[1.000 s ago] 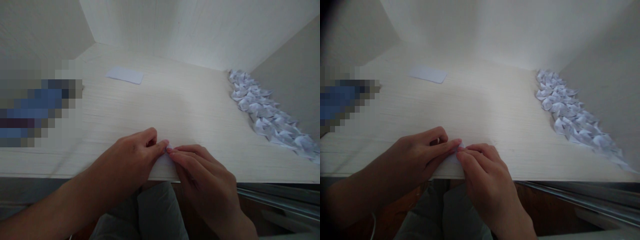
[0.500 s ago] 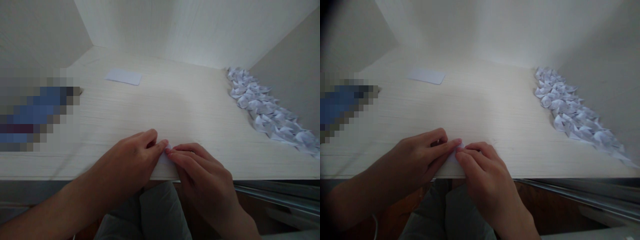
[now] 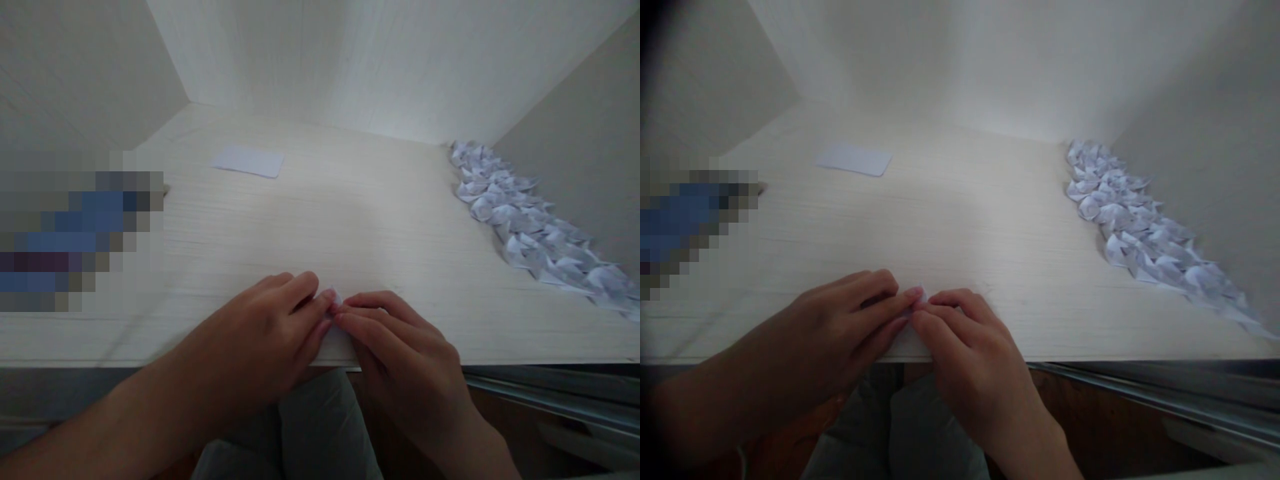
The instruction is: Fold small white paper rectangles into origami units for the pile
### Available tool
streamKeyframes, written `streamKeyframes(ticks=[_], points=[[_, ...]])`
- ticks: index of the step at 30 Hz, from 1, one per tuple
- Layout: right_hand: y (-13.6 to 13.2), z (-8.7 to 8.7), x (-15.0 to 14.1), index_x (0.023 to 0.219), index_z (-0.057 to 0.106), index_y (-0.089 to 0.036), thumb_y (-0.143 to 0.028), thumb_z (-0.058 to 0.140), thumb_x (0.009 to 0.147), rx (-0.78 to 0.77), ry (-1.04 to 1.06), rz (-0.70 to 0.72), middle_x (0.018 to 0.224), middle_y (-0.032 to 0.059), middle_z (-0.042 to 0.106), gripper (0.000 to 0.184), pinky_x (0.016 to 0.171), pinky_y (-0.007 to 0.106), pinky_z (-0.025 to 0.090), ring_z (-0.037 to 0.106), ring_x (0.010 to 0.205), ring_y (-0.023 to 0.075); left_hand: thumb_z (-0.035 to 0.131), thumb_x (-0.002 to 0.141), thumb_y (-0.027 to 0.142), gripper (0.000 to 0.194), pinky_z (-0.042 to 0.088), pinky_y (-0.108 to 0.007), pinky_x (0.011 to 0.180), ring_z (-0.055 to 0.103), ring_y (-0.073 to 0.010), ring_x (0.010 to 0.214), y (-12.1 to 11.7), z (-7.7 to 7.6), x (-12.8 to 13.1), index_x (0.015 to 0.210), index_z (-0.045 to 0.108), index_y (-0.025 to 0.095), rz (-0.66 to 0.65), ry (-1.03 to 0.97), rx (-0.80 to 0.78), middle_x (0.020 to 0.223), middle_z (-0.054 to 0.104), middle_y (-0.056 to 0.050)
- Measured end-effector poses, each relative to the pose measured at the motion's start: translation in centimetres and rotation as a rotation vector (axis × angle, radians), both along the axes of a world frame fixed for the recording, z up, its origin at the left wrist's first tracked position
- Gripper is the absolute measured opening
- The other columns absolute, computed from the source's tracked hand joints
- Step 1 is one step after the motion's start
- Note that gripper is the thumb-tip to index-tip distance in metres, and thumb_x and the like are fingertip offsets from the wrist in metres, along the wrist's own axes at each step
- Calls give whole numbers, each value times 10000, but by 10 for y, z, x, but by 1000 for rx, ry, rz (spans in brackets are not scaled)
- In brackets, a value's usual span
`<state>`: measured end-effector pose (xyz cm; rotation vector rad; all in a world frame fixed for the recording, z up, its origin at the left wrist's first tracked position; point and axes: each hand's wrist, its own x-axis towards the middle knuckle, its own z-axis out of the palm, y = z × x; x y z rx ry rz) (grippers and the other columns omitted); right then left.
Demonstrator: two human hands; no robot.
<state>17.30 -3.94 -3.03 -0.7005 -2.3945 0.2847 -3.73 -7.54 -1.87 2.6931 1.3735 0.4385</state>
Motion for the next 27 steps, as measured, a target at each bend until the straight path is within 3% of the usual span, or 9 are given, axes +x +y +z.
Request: streamKeyframes(ticks=[5, 10, 13, 21, 27], points=[[2, -2, 1, 1070, 747, -135, -22, 568, 975, 0, 28, 15, 960, 70, 820, 232, 860, 352, 661, 729, 997, 227, 458, 994, 95, 319, 552, -399, 805, 568, -244, 871, -3, -3, -1, 1231, 670, 88, 26, -14, -44, 1014, 654, -105], [3, -2, 2, 1079, 751, -145, -50, 571, 983, 9, 39, 28, 958, 74, 819, 225, 840, 363, 668, 730, 1007, 233, 384, 1006, 77, 374, 544, -310, 758, 584, -193, 836, 3, -3, -4, 1189, 695, 175, 78, -177, -179, 985, 662, -63], [3, -1, 1, 1072, 756, -133, -41, 582, 972, -2, 34, 39, 957, 81, 820, 221, 856, 351, 663, 731, 1012, 239, 358, 1021, 84, 395, 533, -313, 719, 598, -187, 789, 4, -1, -5, 1152, 716, 190, 105, -217, -210, 953, 663, -62], [4, -1, 3, 1157, 760, -195, -41, 556, 972, -36, 44, 59, 974, 75, 821, 315, 858, 385, 670, 743, 1032, 243, 381, 1029, 93, 387, 511, -287, 704, 583, -173, 781, 2, -1, -4, 1196, 713, 202, 121, -172, -190, 947, 656, -52], [4, 0, 4, 1101, 762, -186, -19, 558, 956, -75, 43, 44, 978, 63, 824, 300, 866, 358, 661, 745, 1029, 225, 425, 1058, 159, 310, 477, -286, 682, 553, -171, 770, 1, -4, -7, 1211, 693, 173, 81, -86, -119, 944, 634, -51]])
